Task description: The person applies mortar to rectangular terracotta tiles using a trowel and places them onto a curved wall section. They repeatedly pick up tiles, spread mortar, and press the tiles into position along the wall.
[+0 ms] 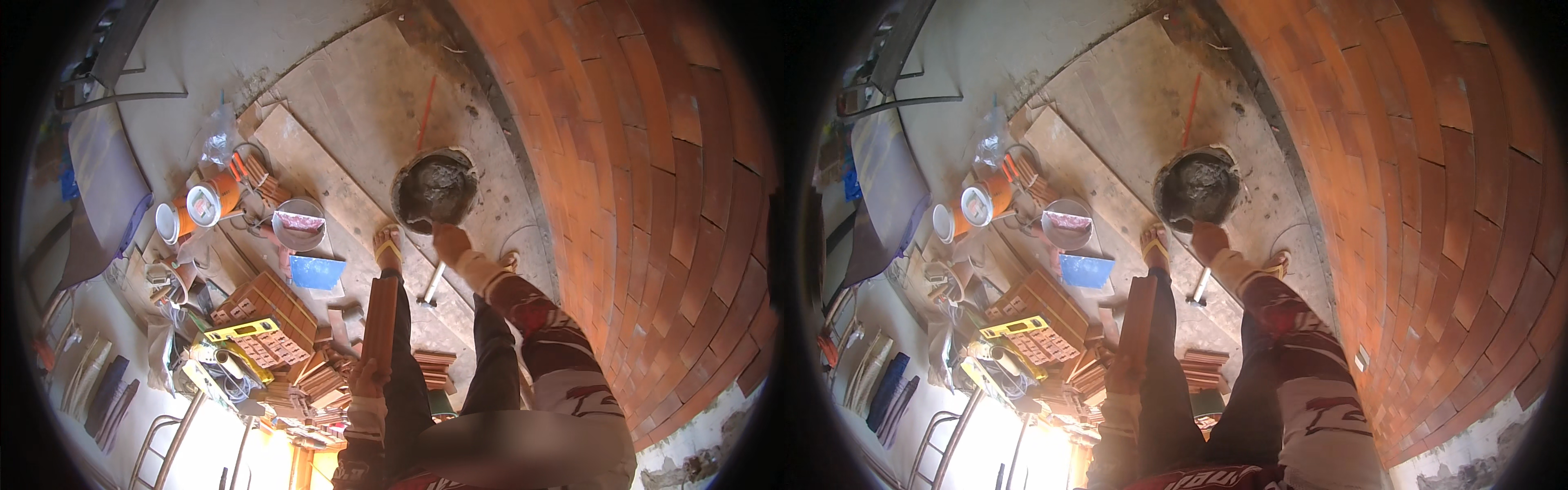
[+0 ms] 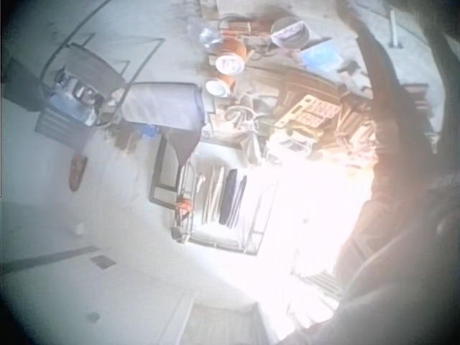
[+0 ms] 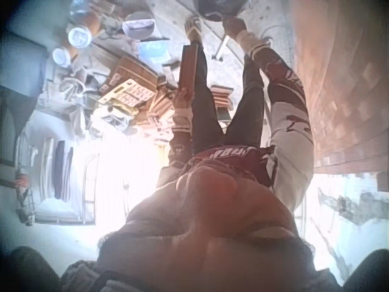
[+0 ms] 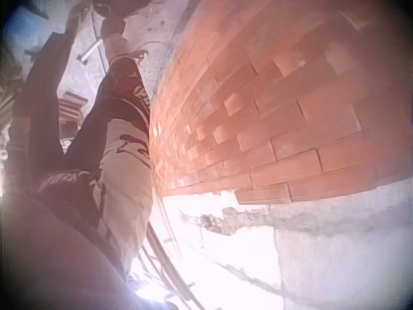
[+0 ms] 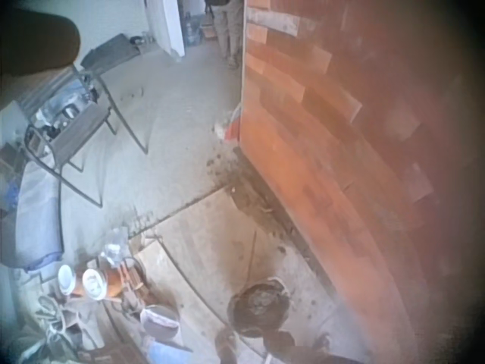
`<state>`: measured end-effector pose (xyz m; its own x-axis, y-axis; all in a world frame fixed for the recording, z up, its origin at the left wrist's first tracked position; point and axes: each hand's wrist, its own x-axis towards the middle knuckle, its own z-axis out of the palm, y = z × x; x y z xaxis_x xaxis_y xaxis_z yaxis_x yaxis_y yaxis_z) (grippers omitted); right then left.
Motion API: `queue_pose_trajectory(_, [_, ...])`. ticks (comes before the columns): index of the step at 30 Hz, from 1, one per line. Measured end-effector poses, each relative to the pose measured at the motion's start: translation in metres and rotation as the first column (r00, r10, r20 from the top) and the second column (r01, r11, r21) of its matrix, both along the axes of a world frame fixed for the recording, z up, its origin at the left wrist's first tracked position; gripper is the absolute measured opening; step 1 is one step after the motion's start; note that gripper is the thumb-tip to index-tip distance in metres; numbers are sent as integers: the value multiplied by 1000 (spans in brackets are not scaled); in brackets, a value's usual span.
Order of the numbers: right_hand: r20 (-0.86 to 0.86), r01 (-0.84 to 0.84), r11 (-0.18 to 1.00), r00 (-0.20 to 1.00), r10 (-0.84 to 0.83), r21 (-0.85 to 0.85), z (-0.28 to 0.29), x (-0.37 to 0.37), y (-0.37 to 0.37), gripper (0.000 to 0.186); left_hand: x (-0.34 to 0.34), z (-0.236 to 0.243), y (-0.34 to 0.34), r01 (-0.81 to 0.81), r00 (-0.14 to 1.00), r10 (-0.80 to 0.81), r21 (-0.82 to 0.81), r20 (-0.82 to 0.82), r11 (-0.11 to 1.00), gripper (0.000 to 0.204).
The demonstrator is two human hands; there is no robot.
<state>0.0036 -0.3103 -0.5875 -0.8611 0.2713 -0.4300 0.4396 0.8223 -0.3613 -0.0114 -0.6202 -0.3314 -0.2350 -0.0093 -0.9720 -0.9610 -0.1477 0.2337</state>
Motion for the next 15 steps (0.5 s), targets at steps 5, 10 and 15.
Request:
queue_pose_trajectory(5, [269, -210, 970, 948, 171, 124, 107, -15, 56, 29, 2, -7, -16, -19, 999, 20, 25, -34, 1000, 35])
queue_pose_trajectory(10, [257, -48, 986, 966, 5, 162, 94, -75, 89, 26, -7, -10, -18, 15, 1000, -14, -61, 5, 998, 34])
queue_pose_trajectory(15, [417, 16, 998, 908, -41, 64, 15, -88, 84, 25, -21, -3, -14, 13, 999, -14, -33, -32, 999, 34])
